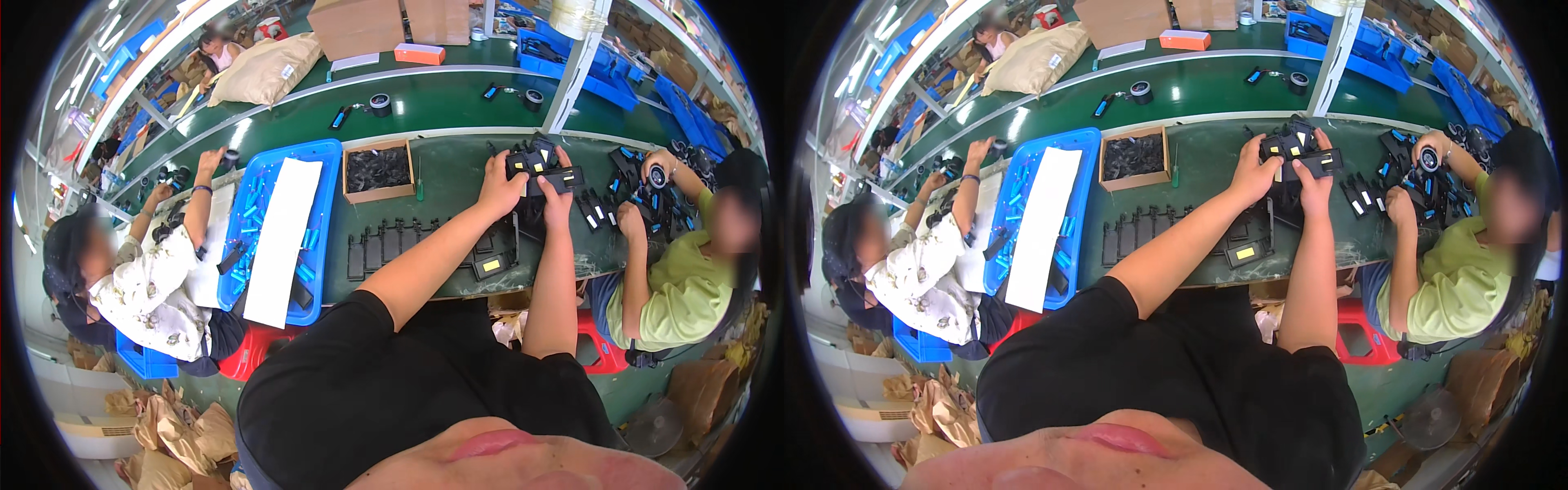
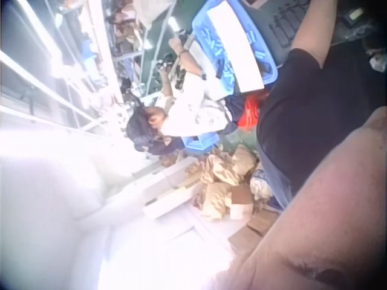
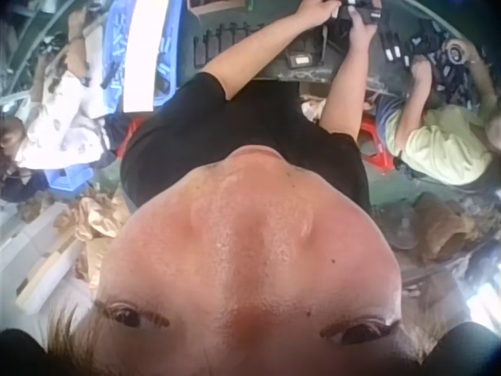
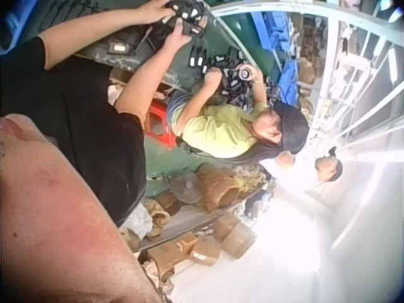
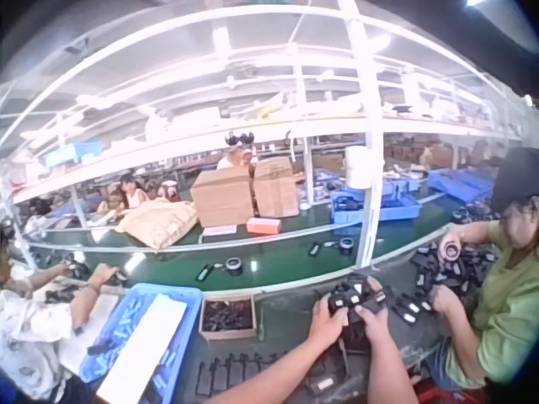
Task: Assembling and labeling plastic toy gun components at a factory workbench.
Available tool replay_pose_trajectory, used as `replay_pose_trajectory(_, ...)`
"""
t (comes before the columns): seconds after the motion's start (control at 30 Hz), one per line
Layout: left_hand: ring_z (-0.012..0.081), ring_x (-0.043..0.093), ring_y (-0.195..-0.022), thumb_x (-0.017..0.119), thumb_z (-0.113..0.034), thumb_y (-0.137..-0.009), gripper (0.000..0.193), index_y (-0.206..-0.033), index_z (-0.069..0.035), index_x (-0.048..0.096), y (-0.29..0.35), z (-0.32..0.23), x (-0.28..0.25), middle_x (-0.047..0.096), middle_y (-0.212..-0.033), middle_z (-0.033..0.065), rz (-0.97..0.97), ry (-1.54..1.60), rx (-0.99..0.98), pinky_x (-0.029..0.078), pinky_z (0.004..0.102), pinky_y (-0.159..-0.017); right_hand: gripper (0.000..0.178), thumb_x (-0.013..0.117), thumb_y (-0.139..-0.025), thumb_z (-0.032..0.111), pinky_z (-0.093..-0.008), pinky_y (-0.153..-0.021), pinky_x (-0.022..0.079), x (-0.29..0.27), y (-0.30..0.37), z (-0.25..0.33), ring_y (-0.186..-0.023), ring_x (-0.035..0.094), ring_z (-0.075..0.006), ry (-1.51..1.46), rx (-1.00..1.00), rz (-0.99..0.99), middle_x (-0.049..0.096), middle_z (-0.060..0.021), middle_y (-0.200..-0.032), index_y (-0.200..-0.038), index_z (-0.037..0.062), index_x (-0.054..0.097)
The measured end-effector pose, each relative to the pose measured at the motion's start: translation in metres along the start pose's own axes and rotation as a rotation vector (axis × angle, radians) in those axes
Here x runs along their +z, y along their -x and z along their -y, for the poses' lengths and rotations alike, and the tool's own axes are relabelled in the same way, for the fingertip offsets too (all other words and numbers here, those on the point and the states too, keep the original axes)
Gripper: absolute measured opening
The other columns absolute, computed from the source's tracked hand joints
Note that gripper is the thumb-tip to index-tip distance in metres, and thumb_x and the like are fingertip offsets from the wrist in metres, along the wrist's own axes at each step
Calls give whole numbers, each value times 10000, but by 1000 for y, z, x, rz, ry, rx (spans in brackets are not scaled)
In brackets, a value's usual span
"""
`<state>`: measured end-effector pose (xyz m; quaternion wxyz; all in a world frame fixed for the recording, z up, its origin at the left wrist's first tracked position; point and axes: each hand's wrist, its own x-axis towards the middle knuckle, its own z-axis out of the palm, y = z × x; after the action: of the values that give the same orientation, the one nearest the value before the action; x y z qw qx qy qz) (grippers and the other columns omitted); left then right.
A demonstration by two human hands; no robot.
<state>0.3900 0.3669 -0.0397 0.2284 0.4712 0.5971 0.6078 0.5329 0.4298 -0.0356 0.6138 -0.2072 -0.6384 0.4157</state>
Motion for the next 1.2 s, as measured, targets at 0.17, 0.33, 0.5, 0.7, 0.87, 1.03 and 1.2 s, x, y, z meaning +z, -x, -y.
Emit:
replay_pose_trajectory(0.17, 504, 453, -1417, 715, -319, -917, 766, -1538, 8, 408, -7, 5, -2, 400, -1542, 355, -67, -87, 11, 387, 480, -1191, 742, 717, -846, 1, -358, -1191, 361, 3, 2, -3, -1384, 506, -220, -42, 20, -31, 511, -116, -1538, -1546, -8, 473)
replay_pose_trajectory(0.33, 486, 462, -1427, 637, -364, -986, 729, -1543, 46, 404, -16, -2, -15, 468, -1525, 346, -24, -117, -73, 385, 489, -1194, 722, 712, -893, -13, -309, -1027, 483, -5, 3, -13, -1153, 594, -160, 45, 76, -78, 582, -87, -1366, -1567, 46, 461)
replay_pose_trajectory(0.5, 490, 513, -1382, 613, -391, -1006, 702, -1527, 42, 428, -20, -3, -22, 525, -1481, 348, -18, -151, -134, 411, 496, -1168, 797, 777, -850, 26, -346, -1096, 462, -6, 3, -11, -1262, 570, -223, 43, 186, -96, 534, -141, -1449, -1564, -3, 422)
replay_pose_trajectory(0.7, 453, 582, -1317, 572, -396, -1048, 572, -1417, 41, 563, -21, 13, -22, 614, -1395, 309, -124, -350, 1, 443, 466, -1136, 880, 827, -839, 125, -406, -1174, 393, -7, 1, -11, -1373, 501, -323, 356, 57, -144, 423, -231, -1537, -1566, -44, 361)
replay_pose_trajectory(0.87, 458, 619, -1198, 586, -323, -1037, 399, -1195, 30, 684, -17, 10, -37, 676, -1234, 279, -66, -310, 147, 487, 509, -1059, 968, 852, -836, 228, -467, -1220, 344, -8, 7, -4, -1454, 403, -451, 722, -121, -233, 357, -315, -1568, -1555, -98, 291)
replay_pose_trajectory(1.03, 447, 644, -1049, 644, -201, -963, 235, -1040, 12, 706, -5, -2, -70, 693, -1077, 240, -33, -356, 481, 528, 510, -952, 754, 772, -897, 235, -447, -1168, 415, -8, 3, 1, -1369, 542, -421, 689, -116, -145, 539, -283, -1473, -1508, -62, 446)
replay_pose_trajectory(1.2, 359, 712, -958, 670, -142, -932, 233, -1139, -38, 700, 35, -33, -124, 708, -1044, 178, 232, -340, 338, 578, 440, -847, 476, 749, -930, 223, -420, -1035, 522, -8, -4, -5, -1232, 660, -369, 722, -336, -113, 655, -196, -1378, -1342, 18, 628)
